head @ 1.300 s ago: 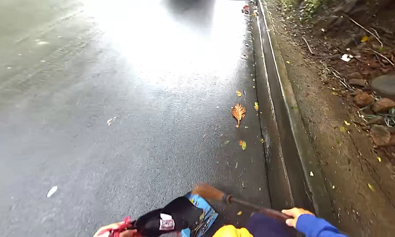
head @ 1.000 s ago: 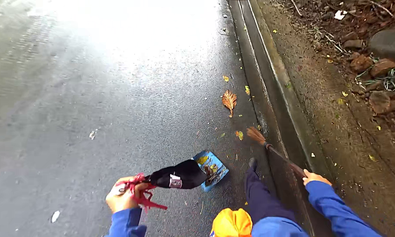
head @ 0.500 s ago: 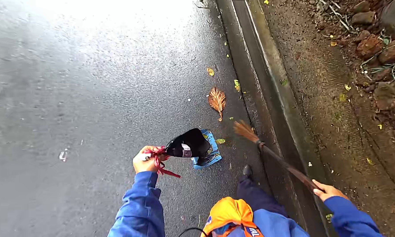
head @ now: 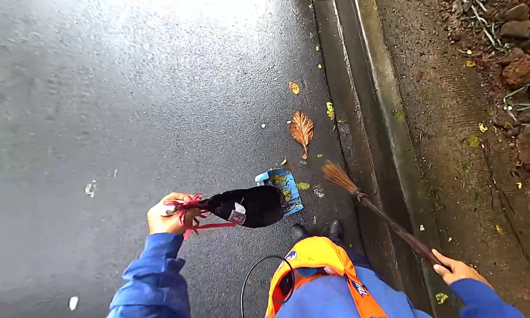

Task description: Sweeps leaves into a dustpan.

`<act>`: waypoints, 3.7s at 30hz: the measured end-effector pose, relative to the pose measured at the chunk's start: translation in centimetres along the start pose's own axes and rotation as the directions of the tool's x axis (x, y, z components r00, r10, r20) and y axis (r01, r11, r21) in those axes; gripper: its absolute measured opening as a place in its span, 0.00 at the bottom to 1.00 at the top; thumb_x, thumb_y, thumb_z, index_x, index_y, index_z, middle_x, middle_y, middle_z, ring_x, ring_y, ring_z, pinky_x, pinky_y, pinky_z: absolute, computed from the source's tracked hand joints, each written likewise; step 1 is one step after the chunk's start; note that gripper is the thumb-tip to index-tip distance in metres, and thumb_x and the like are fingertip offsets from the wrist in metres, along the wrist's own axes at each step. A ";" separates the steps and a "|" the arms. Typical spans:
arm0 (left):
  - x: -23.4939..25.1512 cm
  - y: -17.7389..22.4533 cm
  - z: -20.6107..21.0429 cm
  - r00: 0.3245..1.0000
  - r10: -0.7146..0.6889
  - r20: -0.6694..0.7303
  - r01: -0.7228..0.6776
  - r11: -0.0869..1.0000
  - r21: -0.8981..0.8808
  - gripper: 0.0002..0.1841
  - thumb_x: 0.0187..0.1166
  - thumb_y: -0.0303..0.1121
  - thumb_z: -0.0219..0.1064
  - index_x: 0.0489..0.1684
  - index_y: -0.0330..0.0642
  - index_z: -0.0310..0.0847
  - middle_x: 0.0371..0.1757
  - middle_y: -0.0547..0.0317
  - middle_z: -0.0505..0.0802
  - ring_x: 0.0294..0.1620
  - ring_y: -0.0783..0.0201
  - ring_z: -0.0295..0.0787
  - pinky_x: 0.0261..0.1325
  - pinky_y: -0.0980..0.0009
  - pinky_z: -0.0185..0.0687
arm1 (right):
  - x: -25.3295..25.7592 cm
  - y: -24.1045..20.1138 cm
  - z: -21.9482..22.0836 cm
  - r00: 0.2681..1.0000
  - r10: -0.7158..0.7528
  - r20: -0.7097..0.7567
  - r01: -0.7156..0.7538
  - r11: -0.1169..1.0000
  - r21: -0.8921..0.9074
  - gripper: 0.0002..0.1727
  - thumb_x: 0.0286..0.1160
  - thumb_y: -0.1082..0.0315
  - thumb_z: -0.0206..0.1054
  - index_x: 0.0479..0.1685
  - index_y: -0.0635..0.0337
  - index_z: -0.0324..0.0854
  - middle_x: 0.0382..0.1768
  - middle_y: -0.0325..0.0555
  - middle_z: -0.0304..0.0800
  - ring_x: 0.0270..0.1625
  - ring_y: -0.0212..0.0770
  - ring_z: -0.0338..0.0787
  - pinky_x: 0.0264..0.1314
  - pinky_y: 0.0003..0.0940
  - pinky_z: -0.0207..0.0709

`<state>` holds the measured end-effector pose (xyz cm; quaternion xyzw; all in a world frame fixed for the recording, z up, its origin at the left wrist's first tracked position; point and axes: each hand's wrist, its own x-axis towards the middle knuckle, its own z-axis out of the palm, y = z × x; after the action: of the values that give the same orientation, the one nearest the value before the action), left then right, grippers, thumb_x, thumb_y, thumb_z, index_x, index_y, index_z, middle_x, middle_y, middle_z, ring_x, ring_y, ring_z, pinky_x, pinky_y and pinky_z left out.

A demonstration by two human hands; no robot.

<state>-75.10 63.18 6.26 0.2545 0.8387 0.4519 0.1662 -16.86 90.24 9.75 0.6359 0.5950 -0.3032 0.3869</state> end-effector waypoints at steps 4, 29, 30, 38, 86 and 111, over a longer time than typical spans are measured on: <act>-1.1 1.4 0.2 1.000 0.019 0.003 -0.019 1.000 0.005 0.16 0.52 0.17 0.70 0.40 0.23 0.77 0.39 0.53 0.89 0.38 0.74 0.85 0.47 0.73 0.84 | 1.4 -7.8 5.9 0.997 0.050 0.060 -0.041 0.987 -0.153 0.36 0.88 0.57 0.60 0.96 0.38 0.56 0.77 0.64 0.82 0.79 0.67 0.81 0.79 0.71 0.70; 1.4 -2.1 -2.5 0.995 0.042 -0.087 -0.050 0.995 -0.092 0.13 0.49 0.17 0.71 0.33 0.27 0.78 0.37 0.59 0.89 0.40 0.77 0.85 0.50 0.76 0.83 | -0.3 -14.6 2.7 0.925 -0.334 0.182 0.349 0.936 -0.056 0.33 0.85 0.58 0.66 0.91 0.46 0.67 0.80 0.59 0.80 0.83 0.61 0.78 0.88 0.64 0.62; 1.0 -2.4 -3.7 0.995 0.034 -0.094 -0.042 0.995 -0.095 0.13 0.47 0.17 0.70 0.31 0.30 0.76 0.36 0.63 0.88 0.38 0.80 0.84 0.48 0.78 0.83 | -0.8 -13.6 1.5 0.933 -0.329 0.149 0.340 0.938 -0.061 0.32 0.85 0.58 0.67 0.90 0.46 0.69 0.79 0.59 0.81 0.82 0.62 0.79 0.87 0.66 0.63; -1.2 -2.5 -6.1 0.992 -0.016 -0.129 0.011 0.999 -0.044 0.13 0.51 0.19 0.71 0.35 0.28 0.78 0.36 0.59 0.90 0.39 0.76 0.86 0.50 0.74 0.84 | 0.2 -19.0 2.7 0.999 -0.048 0.017 0.051 0.962 -0.268 0.34 0.85 0.58 0.64 0.93 0.42 0.64 0.78 0.63 0.81 0.80 0.67 0.79 0.80 0.72 0.68; 22.8 5.6 8.5 0.879 -0.326 -0.349 0.322 0.944 -0.072 0.12 0.59 0.11 0.63 0.41 0.18 0.72 0.41 0.49 0.88 0.39 0.74 0.84 0.46 0.76 0.83 | 25.6 -26.2 -39.1 0.974 -0.220 -0.047 0.222 0.974 0.036 0.28 0.86 0.64 0.66 0.85 0.57 0.73 0.73 0.66 0.83 0.76 0.63 0.82 0.82 0.61 0.67; 22.9 6.0 9.1 0.906 -0.192 -0.378 0.204 0.979 -0.007 0.14 0.55 0.18 0.69 0.39 0.17 0.77 0.42 0.40 0.90 0.44 0.65 0.86 0.56 0.66 0.82 | 23.1 -41.8 -34.2 0.973 -0.156 -0.172 0.082 0.925 -0.372 0.31 0.86 0.59 0.59 0.89 0.50 0.67 0.75 0.65 0.83 0.78 0.66 0.82 0.77 0.69 0.72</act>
<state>-87.44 85.32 5.29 0.0795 0.8837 0.4592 0.0430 -58.34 131.13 2.38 0.5432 0.7139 -0.1466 0.4170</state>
